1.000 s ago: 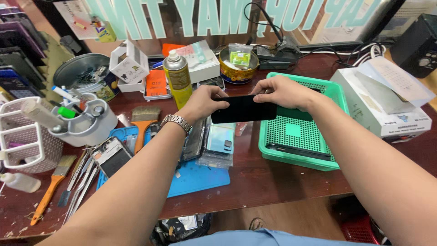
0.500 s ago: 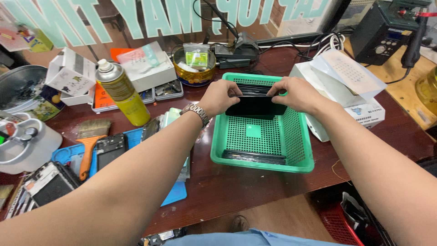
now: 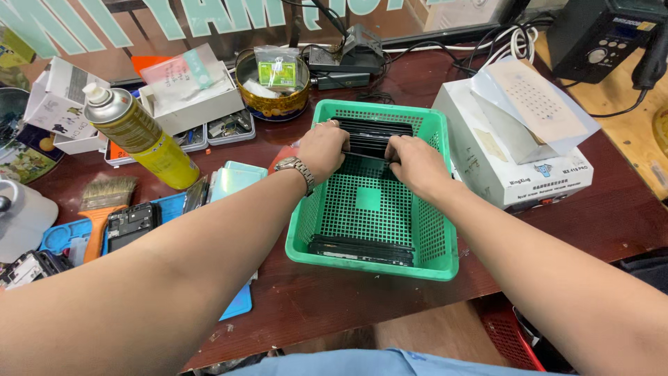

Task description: The person repeatedly picks up black rectangular electronic components from a green basket, places them on a blue mat, and then returns them to the basket. The person handles the components one at a time in a repetitive cycle throughout the clip.

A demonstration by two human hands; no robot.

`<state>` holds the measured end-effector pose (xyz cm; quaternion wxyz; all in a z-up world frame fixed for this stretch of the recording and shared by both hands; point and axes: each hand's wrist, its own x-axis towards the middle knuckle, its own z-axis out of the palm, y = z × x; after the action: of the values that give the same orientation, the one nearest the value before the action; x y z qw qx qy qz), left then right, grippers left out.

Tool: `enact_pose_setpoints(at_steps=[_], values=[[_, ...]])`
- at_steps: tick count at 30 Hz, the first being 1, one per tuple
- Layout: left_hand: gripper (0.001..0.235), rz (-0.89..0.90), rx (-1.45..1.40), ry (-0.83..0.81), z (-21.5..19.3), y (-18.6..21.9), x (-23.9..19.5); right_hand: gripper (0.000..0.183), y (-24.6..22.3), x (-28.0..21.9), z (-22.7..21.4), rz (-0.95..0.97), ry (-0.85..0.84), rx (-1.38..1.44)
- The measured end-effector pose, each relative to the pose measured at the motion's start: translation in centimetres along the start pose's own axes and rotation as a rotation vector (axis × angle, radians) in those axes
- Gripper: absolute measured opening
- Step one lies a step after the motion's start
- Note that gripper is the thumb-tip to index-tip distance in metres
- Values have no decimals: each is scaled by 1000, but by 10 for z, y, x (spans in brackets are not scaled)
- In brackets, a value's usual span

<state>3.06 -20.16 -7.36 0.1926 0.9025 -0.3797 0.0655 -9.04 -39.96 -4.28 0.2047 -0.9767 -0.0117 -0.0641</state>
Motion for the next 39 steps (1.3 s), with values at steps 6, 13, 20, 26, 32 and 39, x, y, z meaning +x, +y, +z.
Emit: enact_pose_setpoints(at_steps=[6, 13, 20, 26, 32, 39], values=[[20, 50, 179, -21, 19, -11, 11, 21, 12, 16, 13, -117, 94, -84], [30, 106, 260, 124, 20, -4, 1, 40, 11, 16, 16, -161, 166, -85], [33, 79, 56, 366, -18, 20, -28, 42, -38, 17, 2, -79, 177, 44], [25, -105, -71, 529, -61, 13, -90, 30, -124, 28, 14, -147, 100, 271], [22, -379, -51, 558, -105, -40, -174, 26, -208, 36, 61, -234, 22, 450], [25, -655, 21, 521, -123, -116, -259, 26, -279, 46, 130, -334, -83, 412]])
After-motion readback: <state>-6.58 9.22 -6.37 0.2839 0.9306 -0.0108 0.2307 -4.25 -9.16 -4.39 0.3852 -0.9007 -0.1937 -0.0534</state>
